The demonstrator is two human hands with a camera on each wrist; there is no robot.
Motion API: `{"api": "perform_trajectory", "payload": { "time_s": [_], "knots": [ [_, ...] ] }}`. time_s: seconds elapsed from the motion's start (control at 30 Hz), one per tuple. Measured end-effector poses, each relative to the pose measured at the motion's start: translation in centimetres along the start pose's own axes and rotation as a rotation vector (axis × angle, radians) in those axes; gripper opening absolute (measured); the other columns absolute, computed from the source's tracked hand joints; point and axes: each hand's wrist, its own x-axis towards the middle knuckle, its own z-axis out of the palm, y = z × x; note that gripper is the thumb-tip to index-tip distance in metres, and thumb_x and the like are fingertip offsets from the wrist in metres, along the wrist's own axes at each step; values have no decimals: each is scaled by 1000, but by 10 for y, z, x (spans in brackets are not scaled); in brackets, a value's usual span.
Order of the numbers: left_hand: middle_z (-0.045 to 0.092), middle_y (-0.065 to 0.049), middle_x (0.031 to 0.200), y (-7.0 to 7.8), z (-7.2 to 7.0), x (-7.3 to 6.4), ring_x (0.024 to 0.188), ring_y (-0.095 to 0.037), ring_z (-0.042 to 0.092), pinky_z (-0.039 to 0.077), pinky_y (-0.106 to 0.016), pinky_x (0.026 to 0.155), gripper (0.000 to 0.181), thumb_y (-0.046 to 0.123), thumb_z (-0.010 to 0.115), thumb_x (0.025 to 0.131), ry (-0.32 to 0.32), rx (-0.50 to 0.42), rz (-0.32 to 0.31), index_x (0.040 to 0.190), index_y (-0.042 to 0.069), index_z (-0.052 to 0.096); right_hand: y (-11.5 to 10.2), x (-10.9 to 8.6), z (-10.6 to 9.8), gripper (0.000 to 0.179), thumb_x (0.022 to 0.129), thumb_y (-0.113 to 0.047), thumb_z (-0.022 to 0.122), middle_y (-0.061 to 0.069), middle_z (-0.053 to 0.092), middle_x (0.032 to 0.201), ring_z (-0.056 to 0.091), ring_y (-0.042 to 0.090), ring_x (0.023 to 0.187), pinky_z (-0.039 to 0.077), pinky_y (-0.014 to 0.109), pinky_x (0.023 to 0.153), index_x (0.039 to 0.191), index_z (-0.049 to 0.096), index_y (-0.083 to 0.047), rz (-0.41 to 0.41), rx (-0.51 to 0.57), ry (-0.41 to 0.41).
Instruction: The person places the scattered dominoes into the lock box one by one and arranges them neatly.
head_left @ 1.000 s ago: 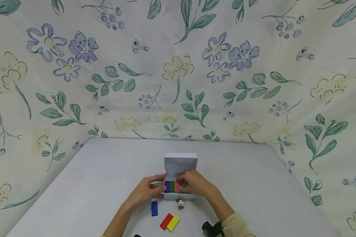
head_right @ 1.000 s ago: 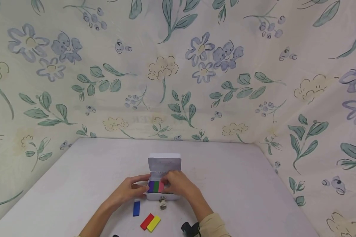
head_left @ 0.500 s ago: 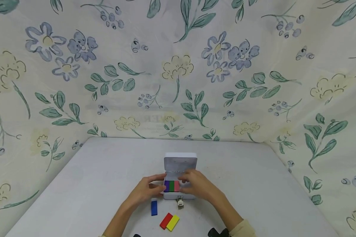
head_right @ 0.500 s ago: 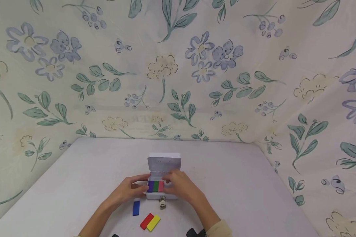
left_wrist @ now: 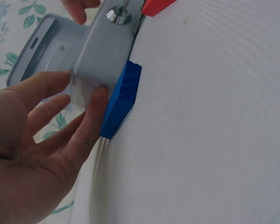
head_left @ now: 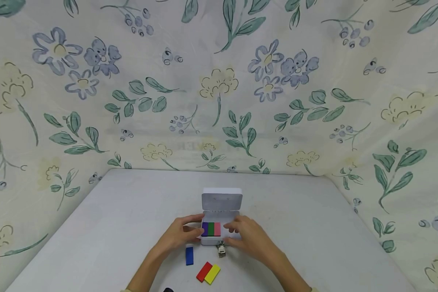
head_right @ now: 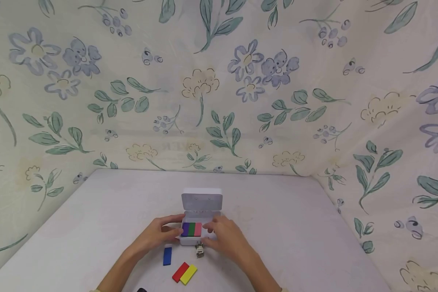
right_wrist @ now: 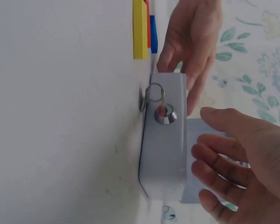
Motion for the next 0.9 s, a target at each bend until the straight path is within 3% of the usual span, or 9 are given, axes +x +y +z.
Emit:
{"api": "perform_trajectory", "payload": {
  "time_s": [0.2,0.47,0.67,0.9],
  "knots": [
    [54,-17,144,0,-2,2,104,-27,69,61,-37,83,54,28,69,91,1,25,9,141,13,54,-6,-14,1,37,85,-36,75,-6,64,88,56,6,79,49,17,66,113,73,-12,18,48,6],
    [52,-18,145,0,0,-1,104,-28,69,61,-36,83,56,27,70,90,-6,15,1,142,13,53,-12,-30,15,35,82,-37,78,-8,62,82,51,2,69,45,14,60,107,75,-13,60,149,-58],
    [52,-17,145,0,0,0,106,-30,68,61,-37,83,55,28,69,91,-11,20,-5,142,14,53,-14,-34,24,33,80,-38,79,-12,60,78,49,1,66,45,15,60,104,75,-16,79,238,-96],
    [51,-18,146,-1,0,1,106,-31,68,61,-37,83,55,27,69,91,-14,15,1,142,13,53,-16,-36,28,38,78,-42,80,-13,58,72,49,2,61,45,15,58,107,75,-17,99,256,-117]
  ]
}}
